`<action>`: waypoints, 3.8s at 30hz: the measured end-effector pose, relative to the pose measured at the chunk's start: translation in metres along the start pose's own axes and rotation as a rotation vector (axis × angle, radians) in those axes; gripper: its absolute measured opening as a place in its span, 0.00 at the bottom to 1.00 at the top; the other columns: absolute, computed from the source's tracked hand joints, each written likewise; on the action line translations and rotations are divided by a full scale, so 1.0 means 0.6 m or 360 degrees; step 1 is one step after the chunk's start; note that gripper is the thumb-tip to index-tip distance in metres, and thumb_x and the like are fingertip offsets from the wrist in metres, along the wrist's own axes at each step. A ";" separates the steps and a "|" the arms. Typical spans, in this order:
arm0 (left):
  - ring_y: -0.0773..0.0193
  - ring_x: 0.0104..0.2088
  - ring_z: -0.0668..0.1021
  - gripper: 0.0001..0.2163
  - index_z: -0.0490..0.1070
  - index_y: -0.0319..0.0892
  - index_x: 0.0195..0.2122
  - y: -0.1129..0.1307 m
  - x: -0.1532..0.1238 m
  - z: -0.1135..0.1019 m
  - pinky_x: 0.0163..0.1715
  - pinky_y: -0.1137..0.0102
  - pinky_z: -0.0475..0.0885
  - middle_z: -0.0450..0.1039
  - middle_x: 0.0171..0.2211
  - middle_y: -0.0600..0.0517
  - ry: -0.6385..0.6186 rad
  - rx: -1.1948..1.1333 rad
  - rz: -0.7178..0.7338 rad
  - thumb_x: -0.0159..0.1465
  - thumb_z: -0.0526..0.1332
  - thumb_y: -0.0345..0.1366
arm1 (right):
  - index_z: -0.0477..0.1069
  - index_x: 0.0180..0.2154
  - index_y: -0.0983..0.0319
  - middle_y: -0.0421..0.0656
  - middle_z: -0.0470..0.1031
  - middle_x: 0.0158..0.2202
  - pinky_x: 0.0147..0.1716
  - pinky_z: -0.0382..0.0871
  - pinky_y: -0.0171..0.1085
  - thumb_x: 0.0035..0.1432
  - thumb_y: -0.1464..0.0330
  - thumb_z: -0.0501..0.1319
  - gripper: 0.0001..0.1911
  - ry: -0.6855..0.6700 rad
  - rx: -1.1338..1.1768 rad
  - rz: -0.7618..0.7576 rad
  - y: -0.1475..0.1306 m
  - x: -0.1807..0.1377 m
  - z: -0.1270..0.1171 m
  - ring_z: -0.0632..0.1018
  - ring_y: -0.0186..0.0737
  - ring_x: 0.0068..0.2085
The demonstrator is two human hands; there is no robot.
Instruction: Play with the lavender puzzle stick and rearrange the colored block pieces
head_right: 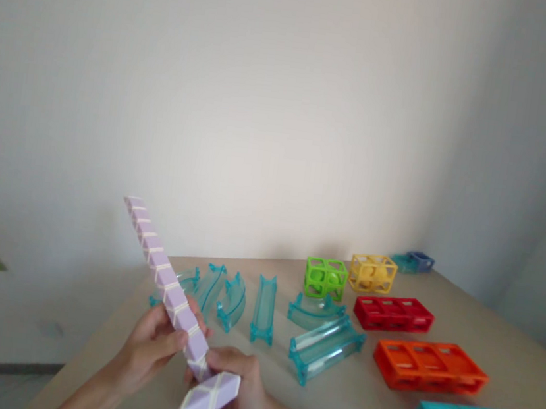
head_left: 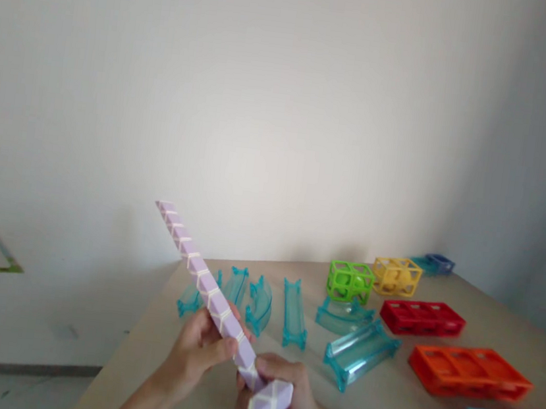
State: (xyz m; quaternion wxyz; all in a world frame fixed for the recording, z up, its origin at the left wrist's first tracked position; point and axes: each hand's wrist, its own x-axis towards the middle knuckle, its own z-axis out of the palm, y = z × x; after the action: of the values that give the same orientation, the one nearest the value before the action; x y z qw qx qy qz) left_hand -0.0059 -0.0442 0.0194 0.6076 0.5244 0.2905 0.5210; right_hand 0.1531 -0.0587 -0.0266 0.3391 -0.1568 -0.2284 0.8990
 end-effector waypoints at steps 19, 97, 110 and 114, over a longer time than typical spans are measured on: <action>0.59 0.34 0.79 0.16 0.65 0.41 0.40 0.000 -0.005 -0.001 0.36 0.68 0.73 0.77 0.35 0.48 -0.0005 0.0422 0.0171 0.53 0.68 0.32 | 0.70 0.36 0.68 0.43 0.77 0.25 0.33 0.71 0.37 0.53 0.63 0.62 0.13 0.0072 0.0245 -0.0125 -0.018 -0.008 0.029 0.79 0.37 0.26; 0.52 0.39 0.81 0.20 0.61 0.43 0.40 -0.015 0.015 0.007 0.45 0.58 0.71 0.78 0.33 0.49 0.0310 0.0025 0.0273 0.51 0.70 0.31 | 0.65 0.39 0.63 0.37 0.66 0.22 0.22 0.60 0.30 0.64 0.58 0.54 0.14 0.0530 -0.1757 -0.1126 -0.020 -0.012 0.028 0.67 0.32 0.23; 0.58 0.36 0.78 0.11 0.69 0.38 0.35 -0.003 0.010 0.007 0.39 0.67 0.71 0.76 0.33 0.48 0.0324 0.0286 0.0329 0.54 0.68 0.33 | 0.65 0.28 0.64 0.35 0.65 0.18 0.14 0.54 0.29 0.59 0.54 0.57 0.19 0.0412 -0.1465 -0.0706 -0.027 -0.012 0.038 0.62 0.27 0.15; 0.58 0.33 0.78 0.13 0.67 0.41 0.39 -0.003 0.012 0.001 0.34 0.66 0.71 0.76 0.33 0.48 0.0179 0.0070 0.0260 0.55 0.67 0.34 | 0.68 0.33 0.66 0.38 0.70 0.19 0.11 0.53 0.28 0.54 0.50 0.61 0.23 0.0161 -0.0998 -0.0585 -0.021 -0.008 0.027 0.61 0.25 0.13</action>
State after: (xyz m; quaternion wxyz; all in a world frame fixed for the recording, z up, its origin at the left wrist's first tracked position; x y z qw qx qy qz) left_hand -0.0028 -0.0375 0.0192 0.5342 0.5295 0.2918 0.5909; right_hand 0.1561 -0.0584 -0.0058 0.4414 -0.2537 -0.5003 0.7004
